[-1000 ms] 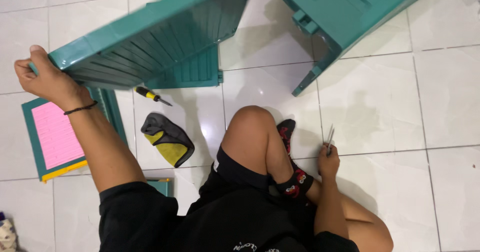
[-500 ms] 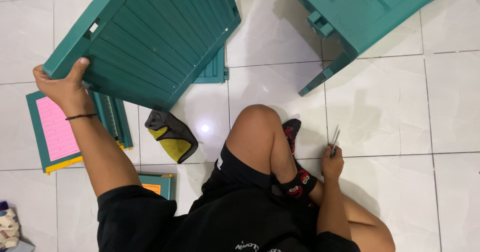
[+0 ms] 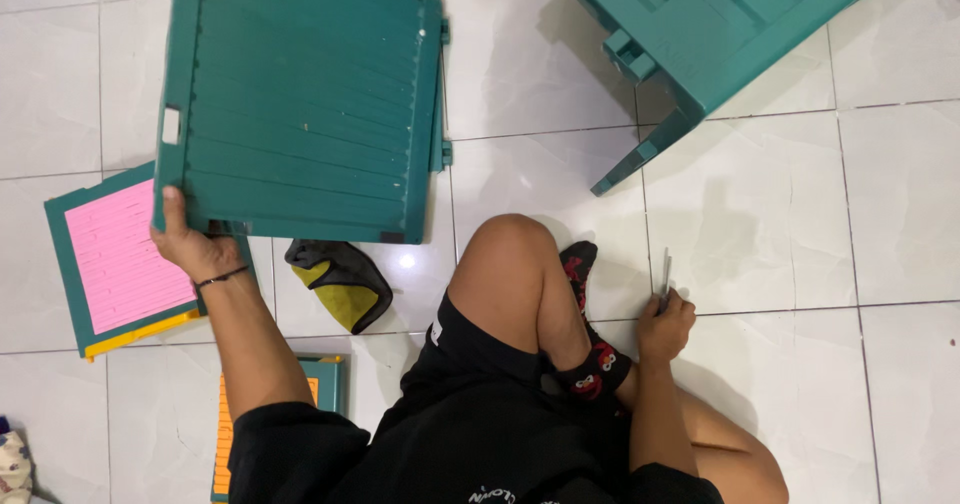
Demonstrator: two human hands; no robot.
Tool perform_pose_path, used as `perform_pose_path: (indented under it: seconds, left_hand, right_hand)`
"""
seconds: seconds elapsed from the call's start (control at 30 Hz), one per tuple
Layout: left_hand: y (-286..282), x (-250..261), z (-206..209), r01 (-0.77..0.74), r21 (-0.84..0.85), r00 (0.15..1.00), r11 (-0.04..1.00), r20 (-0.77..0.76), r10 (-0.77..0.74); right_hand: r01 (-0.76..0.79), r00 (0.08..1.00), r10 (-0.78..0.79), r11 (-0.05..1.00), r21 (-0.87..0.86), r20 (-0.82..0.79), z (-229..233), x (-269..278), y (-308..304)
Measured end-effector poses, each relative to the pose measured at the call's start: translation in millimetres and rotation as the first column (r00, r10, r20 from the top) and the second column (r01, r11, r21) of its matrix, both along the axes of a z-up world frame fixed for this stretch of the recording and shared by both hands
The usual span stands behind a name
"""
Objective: The person sits on the floor and uses a screwdriver to pry apart the seams of a green plastic crate. They remove the side panels and lids one by one, placing them on the floor.
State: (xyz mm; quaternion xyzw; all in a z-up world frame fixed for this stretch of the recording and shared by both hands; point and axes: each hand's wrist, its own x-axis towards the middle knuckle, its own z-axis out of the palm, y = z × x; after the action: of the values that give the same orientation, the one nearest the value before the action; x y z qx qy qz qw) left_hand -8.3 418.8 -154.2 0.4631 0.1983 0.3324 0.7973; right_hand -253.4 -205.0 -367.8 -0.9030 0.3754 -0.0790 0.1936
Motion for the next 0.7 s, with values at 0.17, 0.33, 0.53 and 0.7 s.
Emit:
perform_pose_path:
  seconds: [0.17,0.33,0.53,0.7]
  left_hand:
    - [-3,-24,-20,-0.022,-0.054,1.000,0.998,-0.004,0.022]
    - [6,-28,-39,-0.054,-0.102,0.997,0.993,-0.062,0.048]
    - [23,-34,-70,-0.055,-0.144,0.997,0.988,-0.055,0.047]
    - [62,-46,-77,0.017,-0.149,0.990,0.989,0.139,0.004]
  right_hand:
    - [-0.012,0.999,0.012,1.000,0.003,0.038,-3,0,3]
    - [-0.066,0.994,0.070,0.997,-0.050,0.081,-5,-1,4]
    - [-0.065,0.997,0.066,0.998,-0.020,0.042,-3,-1,-2]
    - [-0.113,0.960,0.120,0.993,-0.041,0.251,20,9,-9]
